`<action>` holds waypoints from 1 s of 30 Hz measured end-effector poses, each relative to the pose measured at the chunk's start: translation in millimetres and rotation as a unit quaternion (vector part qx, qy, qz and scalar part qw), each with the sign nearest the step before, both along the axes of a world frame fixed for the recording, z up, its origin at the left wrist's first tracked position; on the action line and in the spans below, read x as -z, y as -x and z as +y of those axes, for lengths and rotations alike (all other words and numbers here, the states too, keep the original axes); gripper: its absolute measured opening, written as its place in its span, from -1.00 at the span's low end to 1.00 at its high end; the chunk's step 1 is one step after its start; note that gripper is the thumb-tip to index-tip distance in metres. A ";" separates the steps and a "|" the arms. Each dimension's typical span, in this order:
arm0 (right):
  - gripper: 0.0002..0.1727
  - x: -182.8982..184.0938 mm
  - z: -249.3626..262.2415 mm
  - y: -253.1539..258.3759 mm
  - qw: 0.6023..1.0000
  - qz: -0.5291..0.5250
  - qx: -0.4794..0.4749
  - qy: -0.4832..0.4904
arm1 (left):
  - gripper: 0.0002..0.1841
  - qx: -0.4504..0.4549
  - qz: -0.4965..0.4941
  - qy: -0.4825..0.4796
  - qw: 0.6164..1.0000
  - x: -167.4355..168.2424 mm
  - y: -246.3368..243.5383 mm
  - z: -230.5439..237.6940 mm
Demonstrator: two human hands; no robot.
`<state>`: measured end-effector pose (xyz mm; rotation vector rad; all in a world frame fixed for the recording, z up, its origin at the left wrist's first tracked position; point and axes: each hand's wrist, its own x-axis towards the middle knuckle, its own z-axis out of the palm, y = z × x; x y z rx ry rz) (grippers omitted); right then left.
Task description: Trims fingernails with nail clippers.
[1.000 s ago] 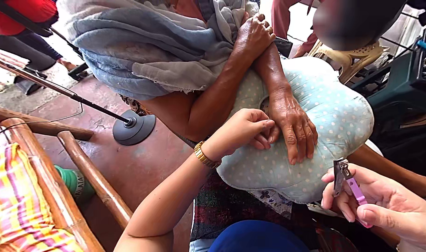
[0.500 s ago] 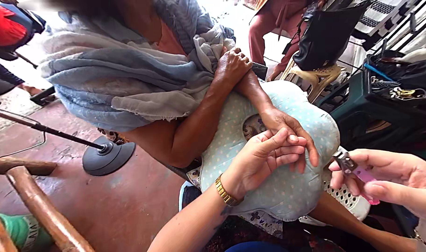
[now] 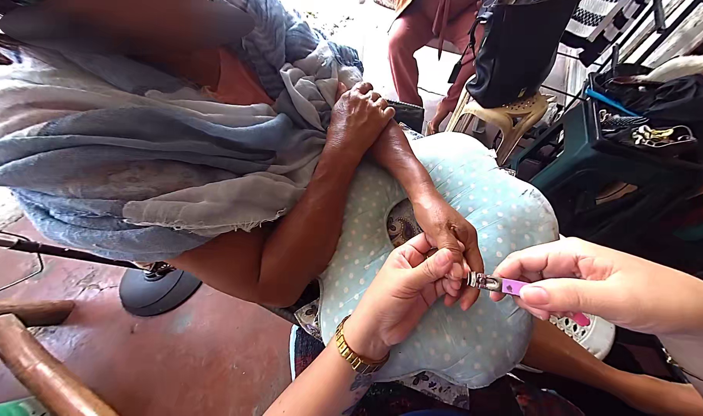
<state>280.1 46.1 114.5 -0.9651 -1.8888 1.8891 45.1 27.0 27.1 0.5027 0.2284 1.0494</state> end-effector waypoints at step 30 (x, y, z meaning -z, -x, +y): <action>-0.60 32.2 -52.0 -43.1 0.992 -0.028 -0.093 -0.076 | -0.84 -0.003 0.029 -0.043 0.999 3.4 -2.0 -1.6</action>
